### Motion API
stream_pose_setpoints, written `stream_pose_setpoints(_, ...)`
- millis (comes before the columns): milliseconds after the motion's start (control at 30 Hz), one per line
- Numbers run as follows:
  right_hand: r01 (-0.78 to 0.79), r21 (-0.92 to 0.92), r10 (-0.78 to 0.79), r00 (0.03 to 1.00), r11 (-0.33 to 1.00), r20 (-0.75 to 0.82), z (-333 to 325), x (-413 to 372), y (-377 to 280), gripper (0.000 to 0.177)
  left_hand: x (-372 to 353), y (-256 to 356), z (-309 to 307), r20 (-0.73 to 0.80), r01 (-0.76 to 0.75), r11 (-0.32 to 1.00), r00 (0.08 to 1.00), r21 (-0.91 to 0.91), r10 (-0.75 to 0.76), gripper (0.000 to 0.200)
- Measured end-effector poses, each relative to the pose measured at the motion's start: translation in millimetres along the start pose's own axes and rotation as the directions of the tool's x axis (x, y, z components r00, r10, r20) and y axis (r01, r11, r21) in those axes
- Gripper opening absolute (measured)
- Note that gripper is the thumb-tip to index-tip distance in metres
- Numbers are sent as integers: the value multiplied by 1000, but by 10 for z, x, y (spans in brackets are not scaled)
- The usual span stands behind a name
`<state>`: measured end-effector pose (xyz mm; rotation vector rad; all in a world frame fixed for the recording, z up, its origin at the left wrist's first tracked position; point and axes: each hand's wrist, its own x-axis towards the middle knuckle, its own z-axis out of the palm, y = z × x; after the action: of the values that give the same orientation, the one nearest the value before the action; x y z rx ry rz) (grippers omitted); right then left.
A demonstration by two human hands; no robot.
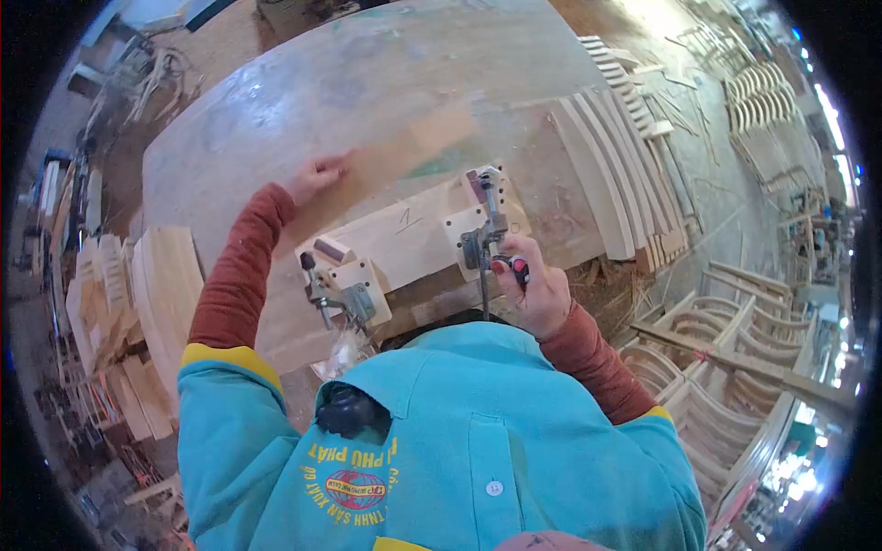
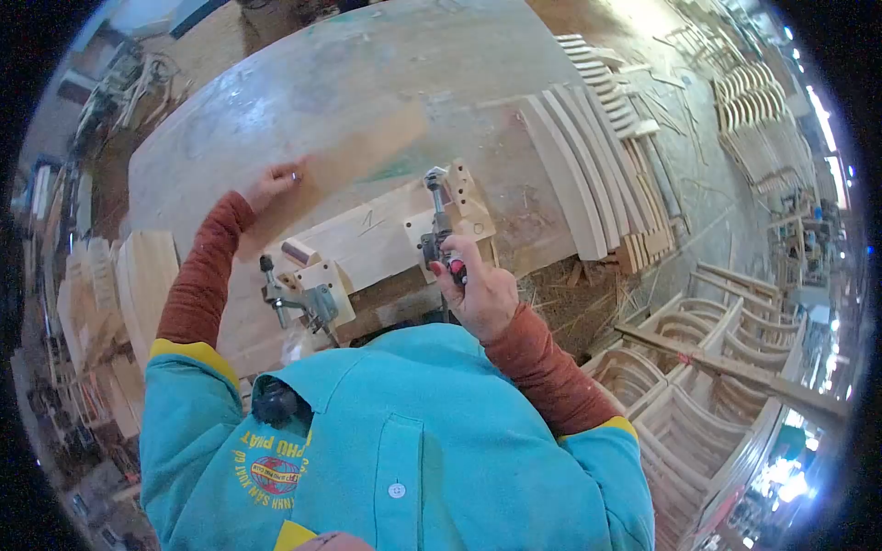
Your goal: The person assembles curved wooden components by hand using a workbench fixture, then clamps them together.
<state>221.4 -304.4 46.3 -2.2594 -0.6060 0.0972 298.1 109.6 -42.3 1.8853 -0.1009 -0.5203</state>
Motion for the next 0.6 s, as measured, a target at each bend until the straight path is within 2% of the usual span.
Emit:
stream_pose_setpoints(67,-12,16,11,1000,1000,19,-1,-9,17,25,24,-68,285,108,62,997,993,-54,-56,47)
stream_pose_setpoints(167,-45,29,45,999,999,15,35,-26,17,23,112,-161,509,177,160,986,973,-43,-150,49)
stream_pose_setpoints(267,-58,32,59,998,998,-17,27,-30,-25,24,183,-287,652,265,231,957,947,-174,-180,49)
stream_pose_setpoints(367,-64,40,66,997,997,-35,33,-36,-21,25,305,-498,790,215,191,966,965,-173,-152,49)
stream_pose_setpoints(400,-87,54,88,996,995,-17,18,-33,-34,25,328,-493,778,286,324,912,925,-250,-251,49)
stream_pose_setpoints(600,-258,110,239,957,960,164,-88,41,-139,27,353,-530,803,277,354,893,920,-279,-278,51)
